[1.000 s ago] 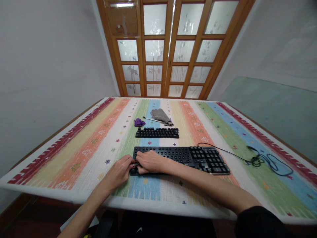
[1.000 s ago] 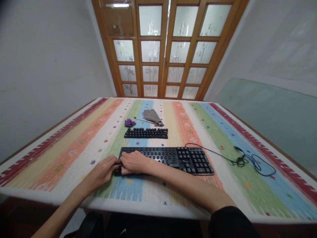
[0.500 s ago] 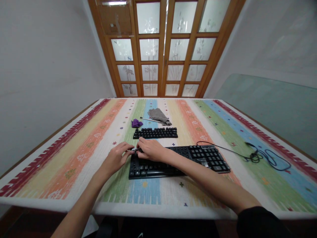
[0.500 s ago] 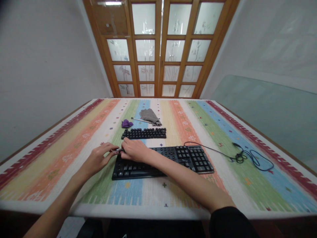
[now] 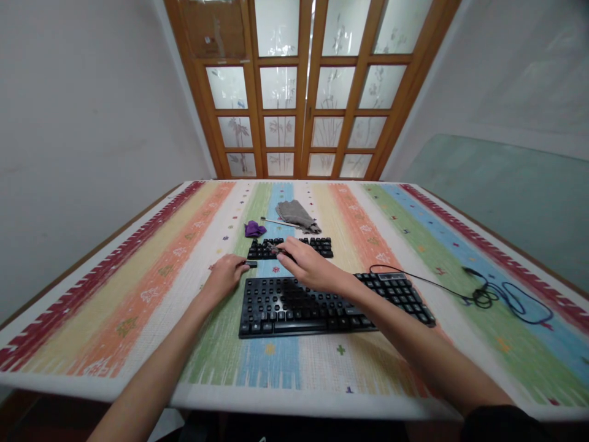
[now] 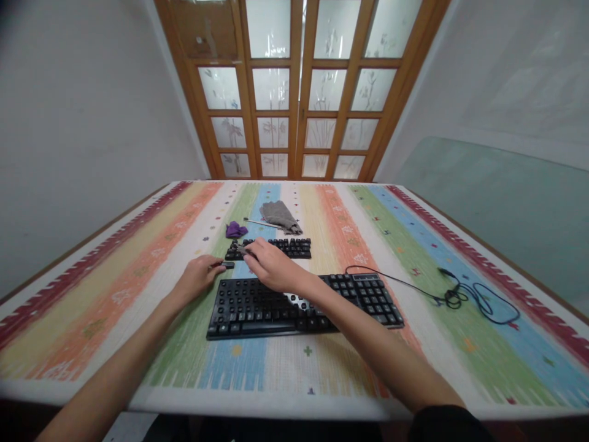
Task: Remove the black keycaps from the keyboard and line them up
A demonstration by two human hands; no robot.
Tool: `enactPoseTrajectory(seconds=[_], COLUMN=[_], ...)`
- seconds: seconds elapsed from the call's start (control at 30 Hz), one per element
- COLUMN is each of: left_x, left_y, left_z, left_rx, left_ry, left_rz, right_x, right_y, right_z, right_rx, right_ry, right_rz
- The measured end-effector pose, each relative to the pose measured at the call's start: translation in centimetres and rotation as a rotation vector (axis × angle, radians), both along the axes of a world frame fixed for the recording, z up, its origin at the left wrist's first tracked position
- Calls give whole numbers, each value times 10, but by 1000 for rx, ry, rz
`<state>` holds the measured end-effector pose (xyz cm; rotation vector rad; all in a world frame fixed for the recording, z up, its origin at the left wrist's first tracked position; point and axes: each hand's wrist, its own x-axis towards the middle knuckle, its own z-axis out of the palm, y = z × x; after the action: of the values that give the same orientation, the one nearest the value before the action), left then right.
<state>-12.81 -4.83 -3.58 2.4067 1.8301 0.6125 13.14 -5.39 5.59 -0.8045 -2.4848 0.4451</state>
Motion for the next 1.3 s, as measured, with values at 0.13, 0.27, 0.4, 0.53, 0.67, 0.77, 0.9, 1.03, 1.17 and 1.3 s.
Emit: enactPoseTrajectory(seconds=[0.13, 0.27, 0.4, 0.53, 0.67, 0.77, 0.9, 1.03, 1.17, 1.3], left_x=[0, -2, -3, -2, -2, -1, 0, 1, 3, 3], left_y=[-1, -2, -2, -1, -2, -5, -8, -10, -11, -10], left_z=[-2, -4, -4, -6, -7, -5, -2, 0, 0, -1], left_rx=[27, 26, 27, 34, 30, 30, 31, 0, -33, -36], left_ry=[-59, -101, -143, -201, -268, -306, -338, -378, -380, -387], left_rz=[31, 79, 67, 67, 63, 46, 17, -1, -6, 23], right_x=[10, 17, 21, 23, 24, 24, 23, 24, 25, 25], right_y=[-3, -7, -10, -12, -13, -13, -14, -15, -15, -17], right_z=[7, 11, 12, 14, 16, 17, 19, 19, 20, 22], right_rx=[-57, -74, -49, -73, -89, -77, -62, -59, -62, -66], right_ry=[8, 54, 75, 109, 145, 155, 168, 182, 201, 203], right_rz=[53, 52, -7, -41, -32, -18, 1, 32, 41, 41])
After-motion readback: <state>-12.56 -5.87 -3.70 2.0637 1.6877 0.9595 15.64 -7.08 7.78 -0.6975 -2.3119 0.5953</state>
